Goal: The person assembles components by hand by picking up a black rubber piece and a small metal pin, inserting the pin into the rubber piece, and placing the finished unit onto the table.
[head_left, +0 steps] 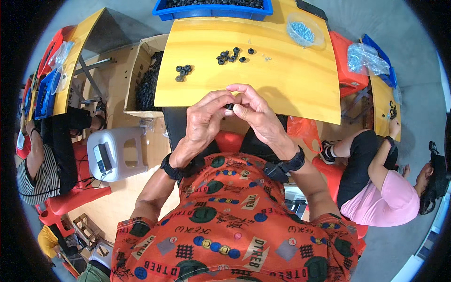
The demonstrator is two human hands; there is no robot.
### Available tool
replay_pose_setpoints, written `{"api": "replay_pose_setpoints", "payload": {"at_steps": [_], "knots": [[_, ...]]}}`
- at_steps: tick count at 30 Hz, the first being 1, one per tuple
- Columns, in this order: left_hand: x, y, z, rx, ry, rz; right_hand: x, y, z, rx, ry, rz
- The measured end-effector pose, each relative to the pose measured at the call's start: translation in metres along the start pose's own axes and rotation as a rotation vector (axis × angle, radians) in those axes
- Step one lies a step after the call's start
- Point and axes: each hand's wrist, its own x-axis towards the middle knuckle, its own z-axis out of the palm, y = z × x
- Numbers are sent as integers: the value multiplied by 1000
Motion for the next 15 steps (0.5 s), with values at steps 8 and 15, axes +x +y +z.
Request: {"api": "replay_pose_setpoints", "payload": {"at_steps": [8, 15], "knots": [[-13, -7, 16, 42, 34, 33, -12, 24, 0, 112, 94, 20], [-23, -5, 22, -64, 48, -46, -24, 15, 7, 238, 130, 75]]}}
